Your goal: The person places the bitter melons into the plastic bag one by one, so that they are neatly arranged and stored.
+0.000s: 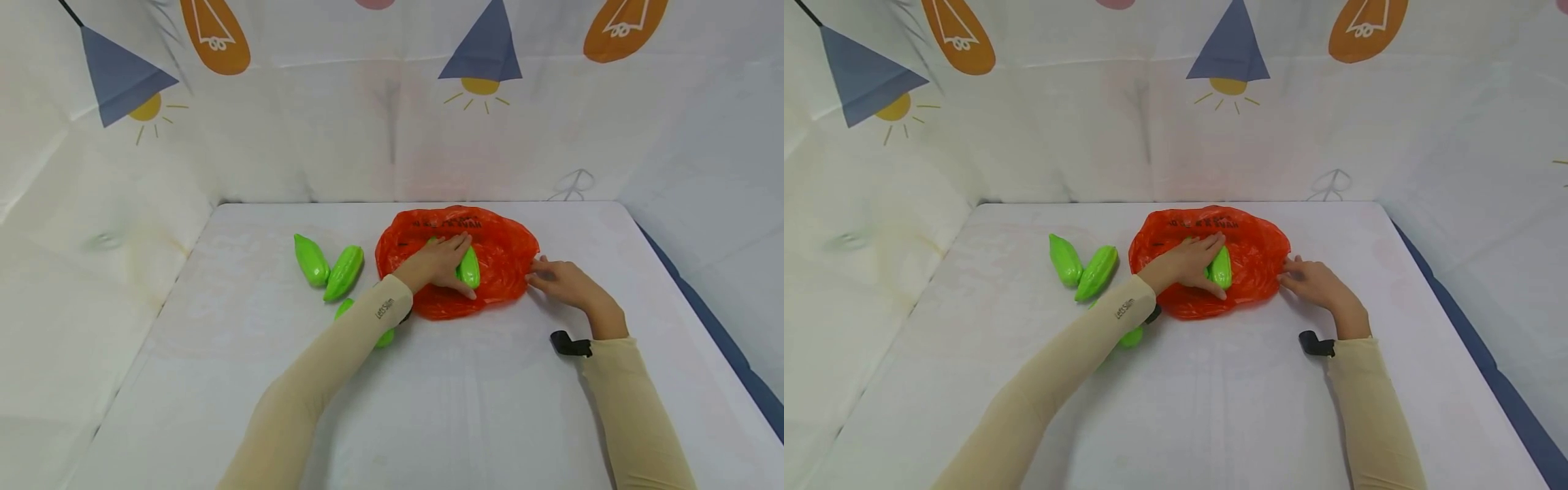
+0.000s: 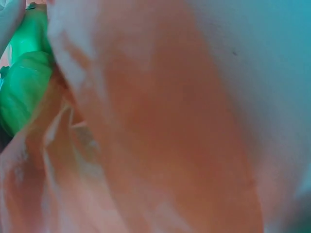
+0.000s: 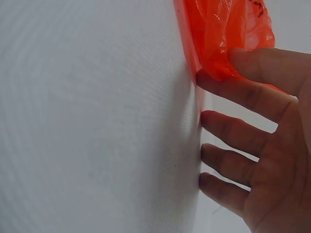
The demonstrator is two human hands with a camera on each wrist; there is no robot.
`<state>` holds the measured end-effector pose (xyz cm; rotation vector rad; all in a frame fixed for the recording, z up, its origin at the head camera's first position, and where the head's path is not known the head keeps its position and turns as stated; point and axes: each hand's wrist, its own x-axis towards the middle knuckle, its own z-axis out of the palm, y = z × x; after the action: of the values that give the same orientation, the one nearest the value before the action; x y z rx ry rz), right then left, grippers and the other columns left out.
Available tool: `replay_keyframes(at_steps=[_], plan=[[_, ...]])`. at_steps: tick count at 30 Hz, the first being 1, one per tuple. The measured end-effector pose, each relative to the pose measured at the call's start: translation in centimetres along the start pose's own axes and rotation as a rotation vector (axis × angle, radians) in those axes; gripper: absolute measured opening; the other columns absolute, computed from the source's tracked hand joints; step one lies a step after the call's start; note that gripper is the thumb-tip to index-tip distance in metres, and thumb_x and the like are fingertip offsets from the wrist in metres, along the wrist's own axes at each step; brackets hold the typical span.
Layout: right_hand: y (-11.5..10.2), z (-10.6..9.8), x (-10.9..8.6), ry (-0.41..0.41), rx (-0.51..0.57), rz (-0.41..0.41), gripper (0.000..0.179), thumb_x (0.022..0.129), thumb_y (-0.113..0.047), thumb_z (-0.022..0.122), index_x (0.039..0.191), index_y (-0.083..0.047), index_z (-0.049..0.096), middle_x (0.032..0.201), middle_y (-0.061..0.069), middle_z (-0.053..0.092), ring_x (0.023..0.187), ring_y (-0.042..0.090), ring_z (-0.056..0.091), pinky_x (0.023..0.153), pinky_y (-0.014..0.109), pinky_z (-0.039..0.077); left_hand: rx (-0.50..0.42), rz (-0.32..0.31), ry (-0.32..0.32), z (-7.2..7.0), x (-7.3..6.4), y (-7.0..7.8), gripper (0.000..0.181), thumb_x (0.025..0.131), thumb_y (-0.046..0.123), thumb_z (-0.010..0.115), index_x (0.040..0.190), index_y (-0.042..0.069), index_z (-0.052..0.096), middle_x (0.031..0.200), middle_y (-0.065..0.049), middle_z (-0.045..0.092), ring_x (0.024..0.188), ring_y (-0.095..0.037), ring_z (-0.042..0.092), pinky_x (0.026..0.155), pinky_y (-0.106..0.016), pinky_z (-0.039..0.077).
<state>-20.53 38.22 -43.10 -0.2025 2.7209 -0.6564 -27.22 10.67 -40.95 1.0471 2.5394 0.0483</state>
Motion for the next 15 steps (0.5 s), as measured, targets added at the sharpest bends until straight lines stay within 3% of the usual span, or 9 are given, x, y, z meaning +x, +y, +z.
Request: replay_keyframes(at_steps=[15], plan=[[0.05,0.04,0.06,-0.005,-0.004,0.016,0.062,0.1,-0.043,0.052,0.143,0.002,0.046,0.152,0.031,0.03,0.139,0.052,0.029,0.108,0.067,0.029,0.006,0.013,-0.014,0.24,0.18,-0.29,0.123,0.077,0.078,0.059,0.158,0.012,-0.006,0.167,-0.003,-0.006,0.154,-0.017,-0.002,0.125,-0.037,0.005]])
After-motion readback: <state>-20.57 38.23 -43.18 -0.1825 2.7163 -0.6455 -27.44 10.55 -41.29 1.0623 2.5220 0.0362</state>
